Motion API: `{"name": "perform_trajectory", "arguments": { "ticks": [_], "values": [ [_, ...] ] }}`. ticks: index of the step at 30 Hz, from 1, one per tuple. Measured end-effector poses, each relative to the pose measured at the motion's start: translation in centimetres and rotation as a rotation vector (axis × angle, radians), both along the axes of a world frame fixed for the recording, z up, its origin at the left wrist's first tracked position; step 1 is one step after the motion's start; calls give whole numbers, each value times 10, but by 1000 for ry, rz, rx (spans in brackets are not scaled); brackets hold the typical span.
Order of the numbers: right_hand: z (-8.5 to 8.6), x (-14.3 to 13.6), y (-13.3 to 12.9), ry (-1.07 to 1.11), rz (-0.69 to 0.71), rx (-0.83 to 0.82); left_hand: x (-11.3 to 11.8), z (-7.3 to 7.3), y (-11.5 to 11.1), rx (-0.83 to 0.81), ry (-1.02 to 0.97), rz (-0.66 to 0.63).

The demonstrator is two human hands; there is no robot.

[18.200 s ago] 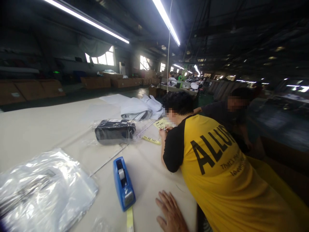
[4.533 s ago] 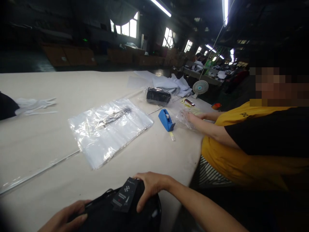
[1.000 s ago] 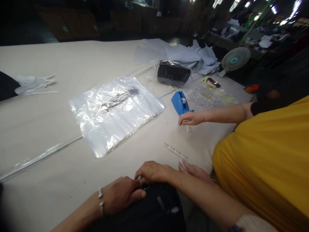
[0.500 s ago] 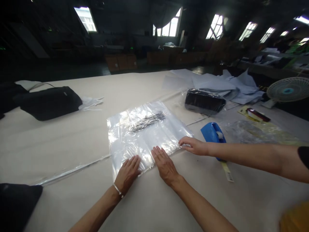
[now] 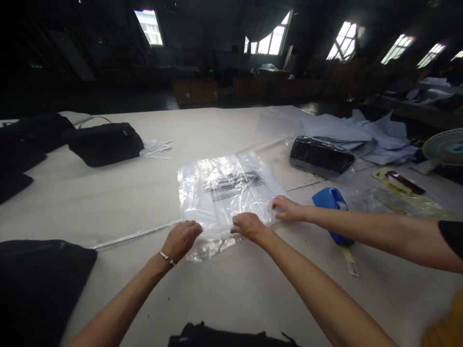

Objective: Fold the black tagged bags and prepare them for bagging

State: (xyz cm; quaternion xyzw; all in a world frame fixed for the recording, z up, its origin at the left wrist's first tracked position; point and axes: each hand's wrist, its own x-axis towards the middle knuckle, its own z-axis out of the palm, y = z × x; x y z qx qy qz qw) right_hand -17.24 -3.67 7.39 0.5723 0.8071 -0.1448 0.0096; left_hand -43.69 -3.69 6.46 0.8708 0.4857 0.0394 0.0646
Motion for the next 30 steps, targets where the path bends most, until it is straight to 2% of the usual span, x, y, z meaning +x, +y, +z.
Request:
{"name": "perform_trajectory", "arguments": {
  "ticks": [4, 7, 10, 12, 15, 17, 19, 20, 22, 23, 25, 28, 30],
  "values": [
    [29, -12, -9, -33, -48, -63, -18, 10, 0, 46, -68, 104],
    [41, -23, -15, -91, -140, -44, -22, 16, -7, 85, -143, 141],
    [46, -31, -27, -125, -165, -49, -27, 22, -27, 126, -190, 181],
    [47, -39, -43, -118, -136, -42, -40, 28, -48, 152, -180, 205],
    [48, -65, -80, -19, -89, 102, -86, 42, -86, 270, -128, 257],
    [55, -97, -116, 120, 73, 165, -129, 55, -117, 409, -65, 374],
    [70, -139, -157, 231, 281, 103, -176, 66, -149, 508, 22, 556],
    [78, -162, -175, 266, 384, 21, -197, 70, -163, 521, 66, 645],
    [89, -207, -199, 287, 488, -170, -229, 72, -182, 488, 132, 749],
    [91, -226, -203, 296, 487, -243, -238, 72, -187, 453, 153, 763],
    [88, -256, -198, 361, 399, -327, -245, 72, -192, 377, 171, 744],
    [73, -285, -172, 599, 204, -416, -240, 78, -202, 305, 122, 689],
    [64, -301, -153, 797, 71, -525, -238, 85, -219, 287, 29, 619]
  ]
}}
